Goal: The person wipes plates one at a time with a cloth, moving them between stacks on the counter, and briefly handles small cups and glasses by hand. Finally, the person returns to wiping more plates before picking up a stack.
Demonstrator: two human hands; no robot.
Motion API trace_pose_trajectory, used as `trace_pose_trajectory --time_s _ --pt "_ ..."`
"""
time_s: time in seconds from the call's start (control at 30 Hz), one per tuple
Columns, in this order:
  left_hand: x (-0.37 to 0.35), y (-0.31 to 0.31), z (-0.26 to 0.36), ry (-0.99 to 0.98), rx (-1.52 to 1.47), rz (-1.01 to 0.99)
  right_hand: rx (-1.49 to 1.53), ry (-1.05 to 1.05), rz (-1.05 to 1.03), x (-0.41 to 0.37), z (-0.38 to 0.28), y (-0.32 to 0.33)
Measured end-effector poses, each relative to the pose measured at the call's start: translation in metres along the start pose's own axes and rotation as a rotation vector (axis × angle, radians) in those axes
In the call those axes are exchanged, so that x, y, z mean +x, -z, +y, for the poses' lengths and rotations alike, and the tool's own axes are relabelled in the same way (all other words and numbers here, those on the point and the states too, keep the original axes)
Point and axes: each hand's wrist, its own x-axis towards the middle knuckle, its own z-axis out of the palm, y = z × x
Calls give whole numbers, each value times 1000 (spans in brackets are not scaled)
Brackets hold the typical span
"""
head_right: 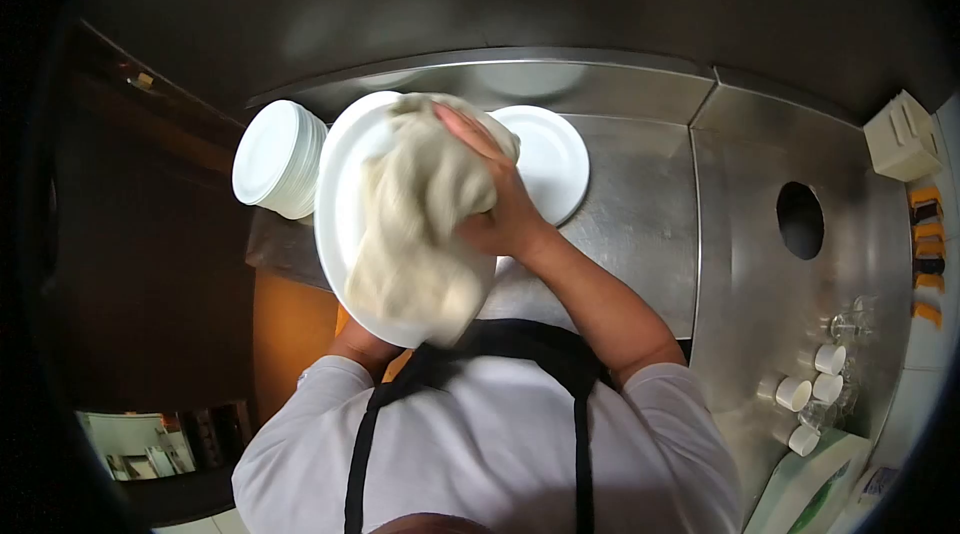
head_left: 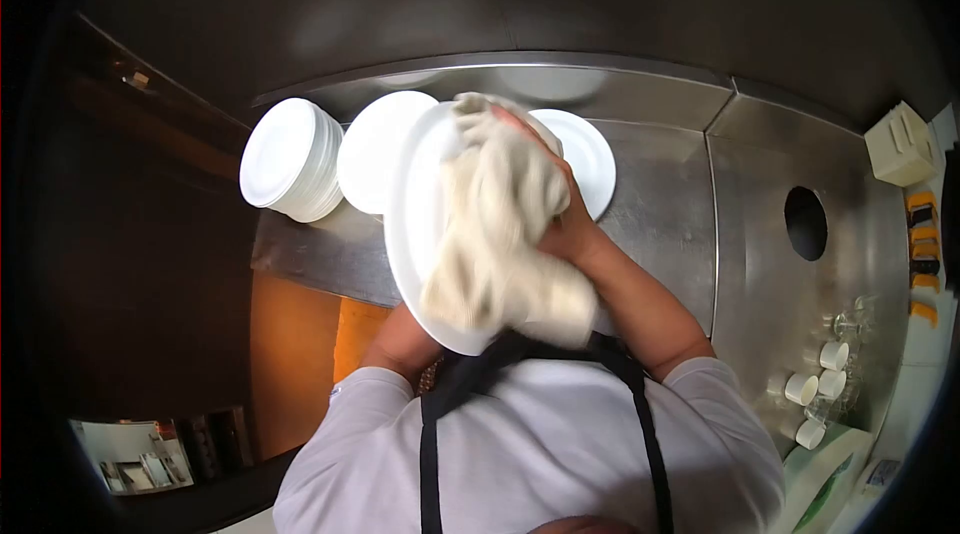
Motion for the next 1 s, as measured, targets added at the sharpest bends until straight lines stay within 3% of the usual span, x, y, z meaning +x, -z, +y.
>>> trace_pose_trajectory --time_s 0.07,0.13,0.17,0.23,0.27,0.3,0.37,0.4,0.47,0.53,0.63,0.7,0.77,0.87,0.93,1.0 --pt "-4 19 3 32 -170 -70 30 -159 -90 -25 19 -12" --pt "-4 31 5 37 -268 -98 -311 190 -209 -40 8 -33" --pt "-3 36 6 38 -297 -111 -302 295 -110 -30 -22 -51" --pt "0 39 5 39 -332 -125 -476 325 -77 -17 -17 -71" --pt "2 38 5 34 -344 -122 -257 417 -137 -11 -30 -55" --pt "-3 41 6 26 -347 -117 -573 514 -167 6 -42 -49" --pt "-1 42 6 12 -350 -106 -304 382 -108 22 -25 -35" --pt "1 44 7 2 -345 -99 -240 332 -59 17 5 -36" --pt "6 50 10 -15 -357 -89 -115 113 -32 -16 7 -49" --pt "10 55 12 -30 -372 -90 -179 109 -91 -40 6 -66" --pt "13 57 13 -39 -366 -104 -682 303 -426 -35 -16 -93" --pt "14 56 15 -46 -363 -104 -534 580 -279 -10 -50 -79" --pt "13 56 16 -56 -360 -89 -458 493 -259 23 -56 -58" --pt "21 55 19 -110 -293 -25 -310 417 -124 33 -7 -45" --pt "38 59 25 -182 -210 46 -120 147 -193 3 7 -52" --pt "60 70 37 -298 -11 139 -31 104 -378 -31 8 -58"
